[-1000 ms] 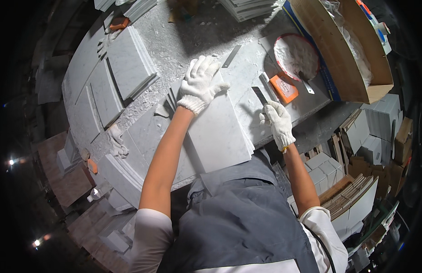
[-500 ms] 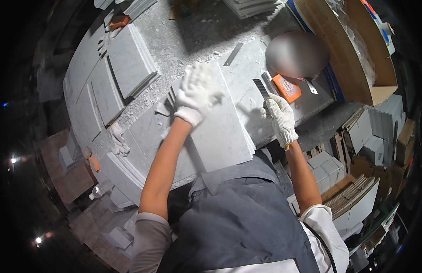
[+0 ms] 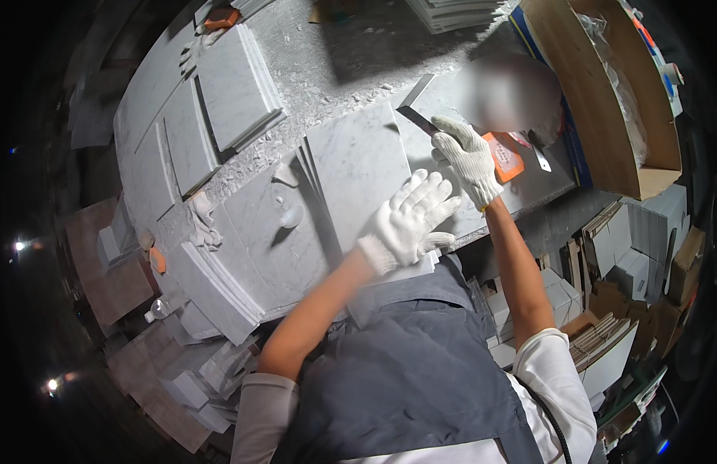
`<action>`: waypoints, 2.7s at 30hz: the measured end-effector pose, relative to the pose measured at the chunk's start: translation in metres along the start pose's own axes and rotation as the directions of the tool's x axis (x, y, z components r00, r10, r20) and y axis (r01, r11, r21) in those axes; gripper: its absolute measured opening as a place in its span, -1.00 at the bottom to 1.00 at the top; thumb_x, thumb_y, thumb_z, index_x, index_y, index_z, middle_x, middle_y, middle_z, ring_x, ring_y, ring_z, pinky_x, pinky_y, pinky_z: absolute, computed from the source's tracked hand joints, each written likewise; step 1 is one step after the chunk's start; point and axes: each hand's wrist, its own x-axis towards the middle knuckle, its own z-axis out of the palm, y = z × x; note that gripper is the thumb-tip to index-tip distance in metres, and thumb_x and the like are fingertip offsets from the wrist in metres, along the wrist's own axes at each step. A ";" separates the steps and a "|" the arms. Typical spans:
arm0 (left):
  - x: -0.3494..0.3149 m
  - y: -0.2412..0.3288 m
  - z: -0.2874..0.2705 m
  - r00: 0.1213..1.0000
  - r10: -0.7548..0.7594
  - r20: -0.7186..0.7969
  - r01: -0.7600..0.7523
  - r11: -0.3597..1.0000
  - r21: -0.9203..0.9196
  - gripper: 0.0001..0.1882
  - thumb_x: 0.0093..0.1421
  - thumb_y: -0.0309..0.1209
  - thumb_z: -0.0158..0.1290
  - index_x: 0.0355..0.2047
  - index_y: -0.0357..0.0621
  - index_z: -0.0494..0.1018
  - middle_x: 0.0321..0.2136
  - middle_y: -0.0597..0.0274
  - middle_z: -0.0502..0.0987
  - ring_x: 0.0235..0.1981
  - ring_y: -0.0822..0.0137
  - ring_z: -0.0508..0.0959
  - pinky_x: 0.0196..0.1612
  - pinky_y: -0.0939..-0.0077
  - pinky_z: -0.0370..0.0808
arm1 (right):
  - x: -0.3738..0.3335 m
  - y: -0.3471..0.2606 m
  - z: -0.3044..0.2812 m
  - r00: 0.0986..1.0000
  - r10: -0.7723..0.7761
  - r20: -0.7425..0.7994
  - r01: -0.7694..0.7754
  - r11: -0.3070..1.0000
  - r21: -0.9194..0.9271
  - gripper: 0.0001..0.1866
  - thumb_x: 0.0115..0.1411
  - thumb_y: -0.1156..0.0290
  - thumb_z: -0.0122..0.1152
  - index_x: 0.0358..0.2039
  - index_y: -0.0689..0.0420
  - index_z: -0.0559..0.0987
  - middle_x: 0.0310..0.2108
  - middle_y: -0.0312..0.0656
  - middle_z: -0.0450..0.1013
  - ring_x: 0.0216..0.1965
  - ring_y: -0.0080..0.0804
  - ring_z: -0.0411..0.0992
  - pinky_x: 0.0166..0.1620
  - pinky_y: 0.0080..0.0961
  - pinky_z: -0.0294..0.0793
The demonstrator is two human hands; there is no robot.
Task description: The person uses a metal scraper to remove excess material from the edges of white stone tiles on a workbench. They repeatedly scrape, wipe, and reposition tiles, then mark one tile with a marker before stacking it with others.
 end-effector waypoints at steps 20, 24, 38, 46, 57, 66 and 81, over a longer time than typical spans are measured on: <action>-0.053 0.009 -0.006 0.947 -0.306 -0.096 0.312 0.949 0.046 -0.49 0.24 -0.11 0.13 0.14 -0.07 0.54 0.18 0.15 0.49 0.29 0.05 0.35 0.44 0.04 0.16 | 0.039 -0.008 0.030 0.956 -0.185 0.226 0.249 0.920 -0.302 -0.69 0.34 0.51 0.23 0.07 0.07 0.66 -0.10 -0.28 0.66 -0.24 -0.61 0.57 -0.19 -0.61 0.57; -0.051 0.010 -0.008 0.945 -0.304 -0.119 0.313 0.948 0.058 -0.53 0.24 -0.14 0.15 0.12 -0.01 0.58 0.16 0.19 0.49 0.27 0.09 0.37 0.39 0.07 0.27 | 0.039 -0.007 0.029 0.939 -0.217 0.267 0.318 0.845 -0.430 -0.67 0.31 0.57 0.23 0.08 0.06 0.66 -0.07 -0.23 0.65 -0.17 -0.57 0.59 -0.16 -0.59 0.58; -0.050 0.007 -0.007 0.954 -0.273 -0.120 0.286 0.952 0.106 -0.52 0.20 -0.17 0.17 0.11 -0.03 0.57 0.15 0.13 0.47 0.24 0.03 0.38 0.35 0.02 0.32 | 0.035 -0.005 0.034 0.912 -0.329 0.247 0.408 0.791 -0.456 -0.61 0.25 0.65 0.18 0.07 0.09 0.65 -0.13 -0.14 0.63 -0.13 -0.38 0.59 -0.03 -0.49 0.55; -0.052 0.007 -0.008 0.955 -0.279 -0.100 0.288 0.953 0.090 -0.50 0.23 -0.16 0.12 0.15 -0.04 0.54 0.16 0.13 0.48 0.27 0.04 0.37 0.38 0.02 0.28 | 0.012 -0.003 0.023 0.931 -0.204 0.302 0.307 0.887 -0.346 -0.45 0.12 0.79 0.04 0.11 0.14 0.63 0.00 -0.11 0.62 0.06 -0.39 0.57 0.09 -0.56 0.51; -0.052 0.011 -0.005 0.944 -0.281 -0.171 0.304 0.944 0.127 -0.52 0.24 -0.15 0.13 0.14 0.02 0.56 0.16 0.15 0.49 0.26 0.06 0.38 0.40 0.07 0.23 | 0.050 -0.013 0.029 0.942 -0.146 0.301 0.253 0.899 -0.357 -0.72 0.37 0.46 0.21 0.07 0.05 0.66 -0.18 -0.31 0.68 -0.25 -0.60 0.54 -0.17 -0.62 0.56; -0.054 0.007 -0.002 0.948 -0.272 -0.166 0.290 0.952 0.095 -0.54 0.24 -0.13 0.13 0.11 0.00 0.58 0.19 0.09 0.47 0.28 0.01 0.36 0.40 0.01 0.23 | 0.049 -0.024 0.030 0.926 -0.091 0.366 0.178 0.961 -0.211 -0.65 0.29 0.63 0.19 0.07 0.11 0.65 0.02 -0.19 0.63 0.00 -0.49 0.58 0.11 -0.55 0.53; -0.050 0.008 -0.008 0.943 -0.262 -0.204 0.285 0.954 0.091 -0.56 0.23 -0.16 0.17 0.09 0.02 0.60 0.15 0.10 0.48 0.26 -0.03 0.38 0.35 0.09 0.31 | 0.043 -0.008 0.025 0.892 -0.135 0.431 0.301 0.890 -0.343 -0.73 0.34 0.50 0.23 0.03 0.05 0.68 -0.12 -0.23 0.67 -0.11 -0.51 0.61 -0.03 -0.54 0.61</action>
